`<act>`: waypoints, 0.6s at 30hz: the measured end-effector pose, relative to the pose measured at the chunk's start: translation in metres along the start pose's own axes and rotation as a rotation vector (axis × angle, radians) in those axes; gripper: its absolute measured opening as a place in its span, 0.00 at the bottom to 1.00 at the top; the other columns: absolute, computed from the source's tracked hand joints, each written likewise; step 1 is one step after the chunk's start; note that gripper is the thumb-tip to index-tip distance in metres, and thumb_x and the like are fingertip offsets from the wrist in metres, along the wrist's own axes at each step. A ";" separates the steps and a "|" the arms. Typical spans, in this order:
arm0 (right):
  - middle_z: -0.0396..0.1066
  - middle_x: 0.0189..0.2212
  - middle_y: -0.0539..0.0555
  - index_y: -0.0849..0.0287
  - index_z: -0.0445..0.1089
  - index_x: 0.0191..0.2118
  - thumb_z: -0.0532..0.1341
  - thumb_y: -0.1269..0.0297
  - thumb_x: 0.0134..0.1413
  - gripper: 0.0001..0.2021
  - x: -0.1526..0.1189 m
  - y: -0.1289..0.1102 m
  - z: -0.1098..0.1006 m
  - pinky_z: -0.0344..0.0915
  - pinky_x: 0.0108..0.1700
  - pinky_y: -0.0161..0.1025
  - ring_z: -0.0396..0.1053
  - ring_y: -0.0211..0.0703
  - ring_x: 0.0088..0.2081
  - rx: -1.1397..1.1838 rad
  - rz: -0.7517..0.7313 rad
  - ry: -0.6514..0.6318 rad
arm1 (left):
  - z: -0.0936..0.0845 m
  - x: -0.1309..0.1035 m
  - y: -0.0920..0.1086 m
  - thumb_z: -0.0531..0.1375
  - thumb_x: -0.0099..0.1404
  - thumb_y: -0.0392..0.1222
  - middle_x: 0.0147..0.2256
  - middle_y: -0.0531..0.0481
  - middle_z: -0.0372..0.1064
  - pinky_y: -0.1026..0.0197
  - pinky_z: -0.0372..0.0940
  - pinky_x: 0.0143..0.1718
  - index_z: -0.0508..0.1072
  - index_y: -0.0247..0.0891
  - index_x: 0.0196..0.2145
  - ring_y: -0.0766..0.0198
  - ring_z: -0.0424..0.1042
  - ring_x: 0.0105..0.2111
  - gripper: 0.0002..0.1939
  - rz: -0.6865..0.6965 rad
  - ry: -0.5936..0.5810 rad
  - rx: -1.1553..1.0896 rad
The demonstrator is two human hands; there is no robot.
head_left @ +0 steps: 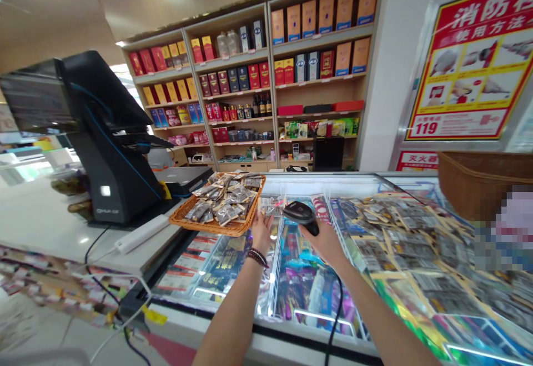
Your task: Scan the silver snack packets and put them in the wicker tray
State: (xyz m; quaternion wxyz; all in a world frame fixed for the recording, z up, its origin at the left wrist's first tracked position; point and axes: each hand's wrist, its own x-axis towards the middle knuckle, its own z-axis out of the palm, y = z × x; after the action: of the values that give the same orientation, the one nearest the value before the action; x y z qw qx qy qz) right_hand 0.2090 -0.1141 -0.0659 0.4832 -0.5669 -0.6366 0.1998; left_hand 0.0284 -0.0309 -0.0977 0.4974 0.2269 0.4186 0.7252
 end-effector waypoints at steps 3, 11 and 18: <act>0.66 0.14 0.50 0.53 0.69 0.28 0.61 0.50 0.56 0.14 0.000 -0.001 -0.001 0.58 0.24 0.39 0.70 0.50 0.21 -0.009 -0.015 -0.009 | -0.001 -0.003 0.001 0.54 0.76 0.40 0.38 0.48 0.78 0.56 0.76 0.49 0.73 0.42 0.41 0.63 0.81 0.42 0.08 -0.046 0.013 -0.050; 0.66 0.14 0.49 0.53 0.68 0.27 0.62 0.48 0.54 0.14 0.001 0.002 -0.001 0.59 0.22 0.39 0.70 0.48 0.19 0.089 0.007 -0.016 | 0.000 -0.002 0.002 0.58 0.73 0.36 0.40 0.48 0.77 0.64 0.73 0.49 0.75 0.41 0.41 0.67 0.80 0.43 0.05 -0.001 0.033 -0.132; 0.67 0.16 0.47 0.53 0.65 0.27 0.64 0.38 0.46 0.22 0.006 0.002 -0.035 0.56 0.17 0.37 0.62 0.39 0.12 0.393 0.133 0.063 | 0.022 0.002 -0.002 0.56 0.72 0.30 0.25 0.54 0.69 0.69 0.73 0.37 0.71 0.38 0.33 0.73 0.73 0.24 0.10 -0.091 0.101 -0.045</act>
State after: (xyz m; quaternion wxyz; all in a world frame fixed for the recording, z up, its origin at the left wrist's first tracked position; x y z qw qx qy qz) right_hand 0.2404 -0.1179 -0.0495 0.5897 -0.5085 -0.5313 0.3338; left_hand 0.0451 -0.0205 -0.0876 0.5129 0.1597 0.4366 0.7217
